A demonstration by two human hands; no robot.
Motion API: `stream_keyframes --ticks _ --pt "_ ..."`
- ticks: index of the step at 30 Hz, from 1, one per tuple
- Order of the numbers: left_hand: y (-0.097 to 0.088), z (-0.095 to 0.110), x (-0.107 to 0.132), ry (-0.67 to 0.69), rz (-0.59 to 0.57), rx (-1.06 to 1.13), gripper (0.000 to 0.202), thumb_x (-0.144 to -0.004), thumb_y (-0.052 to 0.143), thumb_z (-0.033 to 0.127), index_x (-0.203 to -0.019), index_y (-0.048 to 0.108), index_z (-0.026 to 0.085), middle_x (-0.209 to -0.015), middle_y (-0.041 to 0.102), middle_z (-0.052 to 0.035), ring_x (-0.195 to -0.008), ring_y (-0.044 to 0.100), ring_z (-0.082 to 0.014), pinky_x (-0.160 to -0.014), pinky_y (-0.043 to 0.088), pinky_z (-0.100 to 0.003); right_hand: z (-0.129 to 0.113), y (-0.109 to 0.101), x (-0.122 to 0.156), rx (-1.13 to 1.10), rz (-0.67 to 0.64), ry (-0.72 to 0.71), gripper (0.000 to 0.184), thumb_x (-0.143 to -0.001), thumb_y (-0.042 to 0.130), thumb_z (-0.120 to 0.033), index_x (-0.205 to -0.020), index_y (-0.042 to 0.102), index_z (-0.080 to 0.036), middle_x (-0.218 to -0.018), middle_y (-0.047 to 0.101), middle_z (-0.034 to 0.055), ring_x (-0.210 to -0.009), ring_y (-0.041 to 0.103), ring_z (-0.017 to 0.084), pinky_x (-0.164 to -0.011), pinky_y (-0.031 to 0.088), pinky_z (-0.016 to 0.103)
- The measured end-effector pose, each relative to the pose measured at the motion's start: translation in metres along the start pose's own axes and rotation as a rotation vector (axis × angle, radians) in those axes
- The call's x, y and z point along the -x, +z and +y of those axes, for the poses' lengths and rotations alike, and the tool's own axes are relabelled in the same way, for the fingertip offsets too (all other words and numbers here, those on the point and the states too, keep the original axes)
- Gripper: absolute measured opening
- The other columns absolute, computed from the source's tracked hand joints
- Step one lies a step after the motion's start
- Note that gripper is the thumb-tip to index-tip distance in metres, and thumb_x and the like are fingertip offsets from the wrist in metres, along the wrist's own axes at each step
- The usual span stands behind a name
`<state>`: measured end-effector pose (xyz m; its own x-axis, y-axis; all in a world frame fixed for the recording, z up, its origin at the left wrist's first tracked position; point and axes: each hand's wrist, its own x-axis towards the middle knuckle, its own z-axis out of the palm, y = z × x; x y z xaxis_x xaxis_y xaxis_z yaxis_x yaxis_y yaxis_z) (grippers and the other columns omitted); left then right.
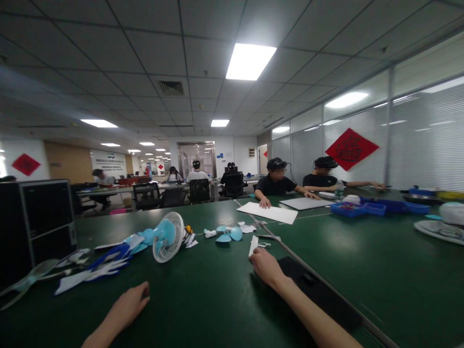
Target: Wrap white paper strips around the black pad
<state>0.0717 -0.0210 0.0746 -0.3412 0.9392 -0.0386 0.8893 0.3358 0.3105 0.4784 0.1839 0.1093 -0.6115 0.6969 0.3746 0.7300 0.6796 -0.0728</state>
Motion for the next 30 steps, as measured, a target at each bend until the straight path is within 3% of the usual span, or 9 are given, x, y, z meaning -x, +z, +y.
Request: stream_keyframes --ticks 6,11,16,22,30 --pt "0.000 0.000 0.001 -0.002 0.008 -0.015 0.020 -0.086 0.048 0.028 -0.103 0.056 0.022 -0.109 0.066 -0.0071 -0.097 0.064 -0.0198 -0.077 0.048 -0.029 0.052 -0.016 0.044 0.047 0.130 0.271 0.034 -0.084 0.043 -0.021 -0.108 0.065 -0.011 -0.109 0.063 0.0145 -0.102 0.057 0.025 -0.092 0.042 0.034" --pt "0.001 0.002 0.000 0.022 0.011 -0.007 0.018 -0.087 0.046 0.027 -0.102 0.055 0.022 -0.108 0.066 -0.0074 -0.095 0.064 -0.0192 -0.075 0.048 -0.028 0.091 -0.022 0.085 0.066 0.075 0.468 0.034 -0.085 0.045 -0.031 -0.104 0.065 -0.011 -0.099 0.065 0.0148 -0.092 0.061 0.027 -0.081 0.046 0.035" --pt "-0.002 0.006 0.001 -0.018 -0.012 -0.009 0.019 -0.087 0.044 0.025 -0.103 0.054 0.022 -0.110 0.065 -0.0071 -0.097 0.063 -0.0200 -0.076 0.048 -0.029 0.087 -0.029 0.097 0.000 0.010 0.470 0.033 -0.087 0.042 -0.032 -0.097 0.067 -0.012 -0.097 0.067 0.0145 -0.092 0.063 0.026 -0.077 0.048 0.033" --pt "0.003 0.000 -0.003 0.016 -0.001 -0.014 0.020 -0.086 0.045 0.028 -0.103 0.054 0.022 -0.112 0.065 -0.0074 -0.098 0.063 -0.0202 -0.077 0.047 -0.029 0.075 -0.038 0.100 0.103 0.021 0.513 0.028 -0.083 0.045 -0.026 -0.092 0.068 -0.013 -0.097 0.069 0.0151 -0.091 0.063 0.029 -0.076 0.047 0.036" --pt "0.002 0.006 0.002 -0.002 0.027 -0.020 0.019 -0.087 0.044 0.027 -0.102 0.054 0.022 -0.109 0.066 -0.0075 -0.096 0.064 -0.0205 -0.074 0.047 -0.028 0.101 -0.040 0.134 -0.046 0.088 0.601 0.032 -0.076 0.046 -0.040 -0.078 0.070 -0.019 -0.082 0.071 0.0127 -0.082 0.066 0.031 -0.067 0.049 0.039"
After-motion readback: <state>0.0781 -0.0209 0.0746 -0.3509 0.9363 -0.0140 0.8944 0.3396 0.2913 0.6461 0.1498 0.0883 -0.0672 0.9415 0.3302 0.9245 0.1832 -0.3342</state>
